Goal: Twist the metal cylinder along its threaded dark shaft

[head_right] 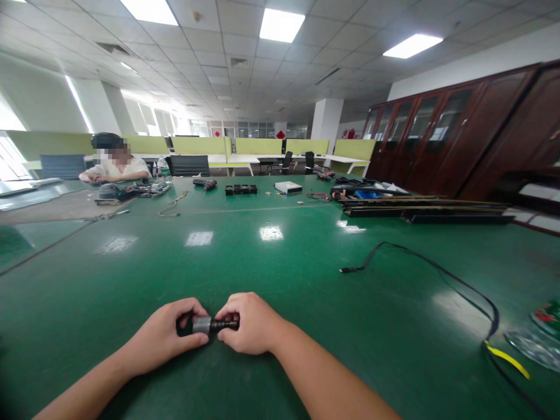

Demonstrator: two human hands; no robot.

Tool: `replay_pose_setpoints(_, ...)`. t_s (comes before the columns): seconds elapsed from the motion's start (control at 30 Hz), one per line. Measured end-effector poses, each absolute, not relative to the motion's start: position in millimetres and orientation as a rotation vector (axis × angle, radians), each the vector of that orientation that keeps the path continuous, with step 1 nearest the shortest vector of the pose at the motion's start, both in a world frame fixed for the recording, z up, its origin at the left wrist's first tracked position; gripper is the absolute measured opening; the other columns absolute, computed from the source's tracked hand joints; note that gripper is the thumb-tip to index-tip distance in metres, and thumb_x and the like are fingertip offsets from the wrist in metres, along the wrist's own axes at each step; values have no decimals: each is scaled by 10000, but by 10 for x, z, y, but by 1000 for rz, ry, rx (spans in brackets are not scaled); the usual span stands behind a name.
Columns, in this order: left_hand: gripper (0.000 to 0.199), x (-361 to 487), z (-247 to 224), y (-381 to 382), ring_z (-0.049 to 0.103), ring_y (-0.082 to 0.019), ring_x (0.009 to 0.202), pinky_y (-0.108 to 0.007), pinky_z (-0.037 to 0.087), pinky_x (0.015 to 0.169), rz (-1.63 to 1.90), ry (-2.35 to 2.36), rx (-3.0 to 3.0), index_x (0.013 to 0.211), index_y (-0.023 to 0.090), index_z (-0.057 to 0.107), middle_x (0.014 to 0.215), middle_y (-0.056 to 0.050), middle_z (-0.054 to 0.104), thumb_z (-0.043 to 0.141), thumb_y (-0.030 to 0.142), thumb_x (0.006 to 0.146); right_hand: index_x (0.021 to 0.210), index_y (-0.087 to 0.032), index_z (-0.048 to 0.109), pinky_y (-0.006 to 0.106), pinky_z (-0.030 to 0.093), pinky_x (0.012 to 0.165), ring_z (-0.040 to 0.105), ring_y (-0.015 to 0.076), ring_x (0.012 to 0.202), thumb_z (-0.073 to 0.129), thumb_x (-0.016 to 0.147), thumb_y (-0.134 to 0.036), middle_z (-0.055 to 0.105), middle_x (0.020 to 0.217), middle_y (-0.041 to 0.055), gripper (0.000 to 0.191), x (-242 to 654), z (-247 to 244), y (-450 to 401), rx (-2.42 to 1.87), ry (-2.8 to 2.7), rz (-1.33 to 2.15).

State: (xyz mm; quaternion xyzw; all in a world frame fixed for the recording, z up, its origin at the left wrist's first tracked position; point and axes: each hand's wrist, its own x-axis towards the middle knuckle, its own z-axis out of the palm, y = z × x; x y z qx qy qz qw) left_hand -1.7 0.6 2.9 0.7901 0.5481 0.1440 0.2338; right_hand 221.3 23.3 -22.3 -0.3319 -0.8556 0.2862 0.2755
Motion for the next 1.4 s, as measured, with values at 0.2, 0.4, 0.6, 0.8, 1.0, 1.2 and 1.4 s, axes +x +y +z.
replay_pose_setpoints(0.2,237,-3,36,10,546,-170,724,-251,366,643,394,1500,2167,885,223,694,781,30,639,722,398,728,988,-194,750,246,444,695,599,147,763,663,786,-266,654,854,24,231,2194,-229,205,-902,-2325,701)
replay_pose_setpoints(0.4,230,12,33,11,546,-171,731,-250,364,647,396,1503,2170,874,222,688,779,30,634,707,408,741,959,-198,744,244,433,688,590,142,755,657,813,-255,651,834,21,179,2174,-252,227,-894,-2323,672)
replay_pose_setpoints(0.6,229,7,27,1,549,-175,732,-248,358,645,393,1511,2179,871,223,684,786,26,639,704,412,743,901,-193,723,230,417,651,564,129,721,705,758,-207,620,806,4,145,2159,-245,219,-923,-2287,696)
replay_pose_setpoints(0.8,233,7,28,7,555,-176,738,-247,358,646,379,1520,2181,878,227,685,793,25,644,699,423,754,874,-190,716,225,406,626,548,124,693,709,728,-201,594,772,-7,147,2165,-230,214,-927,-2281,722)
replay_pose_setpoints(1.0,231,17,46,-2,558,-175,739,-247,361,651,370,1521,2181,871,227,682,796,26,648,692,427,755,886,-184,716,224,414,631,547,122,690,689,715,-180,593,776,-5,173,2180,-220,205,-912,-2282,735)
replay_pose_setpoints(1.2,244,16,54,-12,553,-173,735,-246,364,650,366,1522,2178,876,225,679,797,23,646,684,436,755,850,-179,712,225,412,628,547,124,688,689,710,-179,592,757,-6,142,2195,-214,202,-918,-2294,721)
replay_pose_setpoints(1.4,255,22,64,-7,556,-180,740,-250,364,652,357,1524,2174,882,226,681,798,17,648,677,448,756,829,-178,711,228,405,609,545,127,668,704,704,-188,595,738,-5,125,2215,-219,227,-921,-2302,711)
